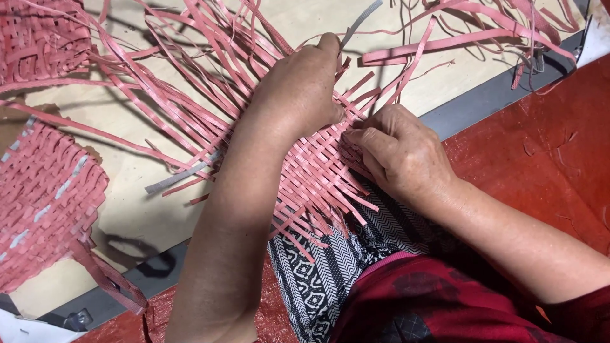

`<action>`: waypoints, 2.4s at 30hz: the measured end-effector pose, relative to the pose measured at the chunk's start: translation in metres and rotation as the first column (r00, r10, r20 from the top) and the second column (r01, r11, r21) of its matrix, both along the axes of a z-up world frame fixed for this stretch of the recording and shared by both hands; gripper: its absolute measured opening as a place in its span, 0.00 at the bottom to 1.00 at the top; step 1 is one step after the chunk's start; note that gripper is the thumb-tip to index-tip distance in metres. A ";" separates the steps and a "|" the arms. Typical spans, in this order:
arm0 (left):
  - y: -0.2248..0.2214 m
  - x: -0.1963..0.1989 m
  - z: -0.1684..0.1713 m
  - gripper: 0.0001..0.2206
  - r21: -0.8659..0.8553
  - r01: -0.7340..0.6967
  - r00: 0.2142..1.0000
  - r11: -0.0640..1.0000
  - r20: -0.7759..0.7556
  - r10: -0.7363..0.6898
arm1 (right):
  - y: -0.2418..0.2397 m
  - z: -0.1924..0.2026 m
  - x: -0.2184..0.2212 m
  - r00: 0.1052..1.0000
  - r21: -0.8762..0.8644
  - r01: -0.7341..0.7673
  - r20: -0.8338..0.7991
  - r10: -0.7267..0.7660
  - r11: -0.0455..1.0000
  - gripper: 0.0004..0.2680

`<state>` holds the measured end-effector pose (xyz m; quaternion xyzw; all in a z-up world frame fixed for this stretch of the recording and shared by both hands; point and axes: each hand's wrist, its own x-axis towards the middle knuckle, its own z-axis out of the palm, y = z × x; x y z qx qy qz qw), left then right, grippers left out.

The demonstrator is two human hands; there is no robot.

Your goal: Weaving pink plastic strips together to create a mat or bag component using a thin metal tool

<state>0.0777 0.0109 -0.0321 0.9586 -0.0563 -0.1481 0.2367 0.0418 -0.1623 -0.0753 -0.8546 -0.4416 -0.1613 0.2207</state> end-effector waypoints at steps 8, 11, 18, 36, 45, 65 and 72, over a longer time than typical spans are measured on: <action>0.001 0.002 -0.006 0.23 0.002 0.010 1.000 1.000 0.024 -0.010 | 0.000 -0.003 0.001 0.994 -0.047 0.109 -0.024 -0.110 0.993 0.02; 0.001 0.003 -0.010 0.23 -0.024 0.010 0.999 1.000 0.034 -0.009 | 0.001 -0.001 0.001 0.994 -0.058 0.098 -0.042 -0.100 0.994 0.06; 0.001 0.001 -0.003 0.23 -0.037 -0.004 1.000 0.999 0.009 0.005 | 0.005 -0.004 0.001 0.981 -0.144 0.132 -0.121 -0.150 0.981 0.07; 0.004 -0.002 -0.008 0.24 -0.081 0.006 0.999 0.997 0.054 -0.002 | -0.035 0.006 0.009 0.988 0.073 -0.154 0.031 0.153 0.985 0.06; 0.005 0.000 -0.011 0.23 -0.077 0.016 0.998 0.997 0.063 -0.011 | -0.025 -0.002 0.013 0.963 0.206 -0.264 0.001 0.270 0.942 0.05; 0.000 -0.003 0.003 0.23 -0.060 -0.013 1.000 0.998 -0.002 0.013 | -0.028 0.000 0.017 0.975 0.132 -0.199 -0.073 0.210 0.971 0.05; 0.001 0.000 0.002 0.22 -0.009 0.008 0.999 1.000 -0.039 -0.009 | -0.044 -0.020 0.021 0.979 0.253 -0.201 0.039 0.198 0.946 0.05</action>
